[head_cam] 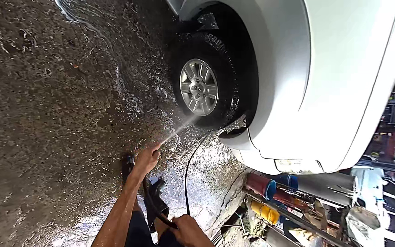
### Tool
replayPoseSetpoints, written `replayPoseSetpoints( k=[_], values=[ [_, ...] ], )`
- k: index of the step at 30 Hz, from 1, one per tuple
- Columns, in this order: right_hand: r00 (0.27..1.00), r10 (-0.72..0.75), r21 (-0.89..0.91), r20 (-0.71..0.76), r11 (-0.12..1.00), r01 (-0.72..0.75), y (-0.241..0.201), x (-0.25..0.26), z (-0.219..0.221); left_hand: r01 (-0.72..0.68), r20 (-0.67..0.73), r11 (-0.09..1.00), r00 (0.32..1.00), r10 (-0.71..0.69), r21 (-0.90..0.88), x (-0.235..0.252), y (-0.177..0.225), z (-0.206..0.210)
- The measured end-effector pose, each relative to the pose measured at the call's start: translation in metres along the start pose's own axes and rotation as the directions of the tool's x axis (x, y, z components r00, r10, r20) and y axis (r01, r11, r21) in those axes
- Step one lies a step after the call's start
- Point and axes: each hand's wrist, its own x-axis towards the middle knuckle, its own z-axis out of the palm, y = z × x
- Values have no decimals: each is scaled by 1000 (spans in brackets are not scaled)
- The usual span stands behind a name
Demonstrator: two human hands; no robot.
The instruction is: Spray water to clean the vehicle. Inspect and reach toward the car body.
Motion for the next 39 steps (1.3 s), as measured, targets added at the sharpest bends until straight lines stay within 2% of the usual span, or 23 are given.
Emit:
replayPoseSetpoints(
  k=[3, 7, 9, 11, 14, 17, 23, 27, 29, 31, 35, 39],
  values=[
    [1000, 0, -6, 7, 1000, 0, 0, 5, 2, -43, -61, 999, 997, 43, 8, 1, 14, 0],
    [1000, 7, 47, -17, 999, -6, -15, 4, 2, -66, 34, 998, 997, 66, -7, 8, 25, -3],
    [997, 9, 81, -71, 997, -3, -17, 6, 0, -81, -37, 996, 996, 80, -36, 12, 32, -9],
    [994, 36, 95, -100, 995, -27, -14, 8, -3, -32, -99, 999, 995, 30, -23, 18, 29, -10],
    [995, 58, 69, -79, 996, -52, -8, 11, -13, -26, -68, 999, 997, 24, -42, 25, 28, -12],
    [991, 76, 80, -111, 995, -67, -4, 17, -12, -20, -110, 997, 994, 12, -72, 33, 27, -12],
    [992, 57, 89, -115, 995, -47, -3, 28, -10, -56, -45, 994, 998, 52, -98, 47, 32, -9],
    [994, 70, 98, -83, 993, -62, -5, 28, -9, 64, 52, 996, 997, -61, -55, 56, 11, -5],
    [989, 97, 104, -112, 991, -86, -6, 32, -10, 152, -25, 983, 988, -155, -99, 62, -6, -9],
    [980, 104, 97, -170, 991, -88, -4, 41, -16, 183, -129, 969, 970, -205, -167, 69, -15, -19],
    [968, 80, 93, -236, 994, -59, -3, 53, -33, 112, -246, 953, 951, -185, -283, 73, -3, -37],
    [959, 52, 153, -278, 988, -10, -7, 52, -35, -35, -296, 933, 952, -78, -359, 69, 22, -43]
  ],
)
